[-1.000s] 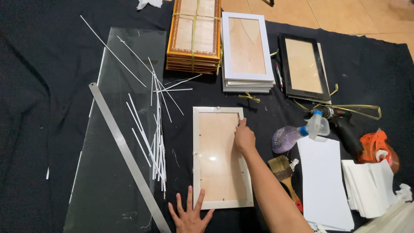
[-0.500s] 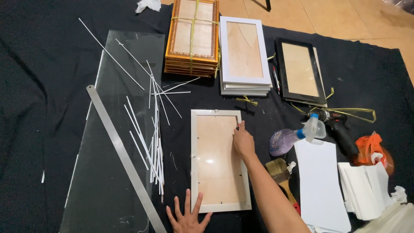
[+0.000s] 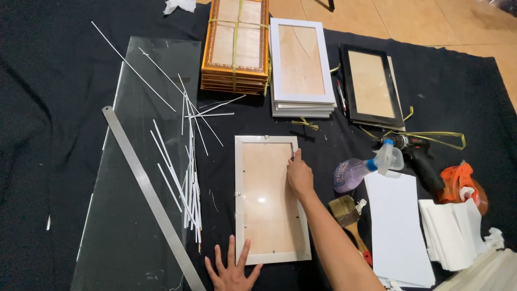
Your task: Securing the backing of multiple picture frames using a hand tool and removing packaging straps with scissors.
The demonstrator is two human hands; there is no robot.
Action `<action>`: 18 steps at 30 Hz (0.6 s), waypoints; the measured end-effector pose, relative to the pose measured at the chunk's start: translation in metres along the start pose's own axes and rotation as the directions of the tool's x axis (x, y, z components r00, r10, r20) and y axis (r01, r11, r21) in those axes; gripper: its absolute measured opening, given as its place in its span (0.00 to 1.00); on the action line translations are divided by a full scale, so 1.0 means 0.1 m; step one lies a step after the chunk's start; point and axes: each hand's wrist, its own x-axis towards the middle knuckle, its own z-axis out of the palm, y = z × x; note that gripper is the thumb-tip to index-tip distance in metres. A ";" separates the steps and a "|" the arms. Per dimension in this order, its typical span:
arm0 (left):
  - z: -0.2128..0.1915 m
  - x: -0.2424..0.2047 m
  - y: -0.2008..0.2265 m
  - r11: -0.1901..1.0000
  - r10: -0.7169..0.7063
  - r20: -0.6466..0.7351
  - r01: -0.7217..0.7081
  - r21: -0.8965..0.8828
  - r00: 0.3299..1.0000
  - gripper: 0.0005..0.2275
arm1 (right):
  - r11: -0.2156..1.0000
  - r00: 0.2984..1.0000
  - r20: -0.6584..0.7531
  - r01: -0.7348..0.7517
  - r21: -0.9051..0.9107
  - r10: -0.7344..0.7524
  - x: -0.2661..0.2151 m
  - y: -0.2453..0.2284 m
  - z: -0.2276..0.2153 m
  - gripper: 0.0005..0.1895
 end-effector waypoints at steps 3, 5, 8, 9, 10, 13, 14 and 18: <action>-0.02 0.00 0.00 1.000 0.006 0.012 -0.007 0.026 1.000 0.41 | 1.000 1.000 -0.009 0.024 -0.002 -0.024 0.00 0.00 -0.01 0.34; 0.01 -0.01 -0.01 1.000 0.004 0.015 -0.004 0.014 1.000 0.42 | 0.999 0.999 -0.019 0.040 -0.021 -0.040 0.03 0.07 0.05 0.34; 0.09 -0.02 -0.01 1.000 0.000 0.007 0.000 -0.009 1.000 0.45 | 0.998 0.998 -0.030 0.052 -0.028 -0.053 0.07 0.10 0.08 0.34; 0.13 -0.02 -0.01 1.000 -0.001 -0.003 0.000 -0.018 1.000 0.46 | 0.999 0.998 -0.032 0.047 -0.014 -0.048 0.07 0.09 0.09 0.34; 0.12 -0.02 -0.02 1.000 0.000 -0.003 0.000 -0.018 1.000 0.46 | 0.999 0.998 -0.031 0.047 -0.013 -0.047 0.08 0.08 0.09 0.34; 0.09 -0.03 -0.01 1.000 0.007 -0.003 -0.007 -0.027 1.000 0.47 | 0.999 0.999 -0.023 0.032 -0.005 -0.032 0.08 0.09 0.07 0.34; 0.08 -0.03 -0.01 1.000 0.005 0.000 -0.005 -0.027 1.000 0.46 | 1.000 1.000 -0.006 0.029 0.000 -0.029 0.09 0.10 0.06 0.34; 0.06 -0.01 -0.02 0.999 0.013 -0.009 -0.013 -0.050 1.000 0.45 | 1.000 0.999 0.031 0.022 0.020 -0.022 0.03 0.05 0.00 0.34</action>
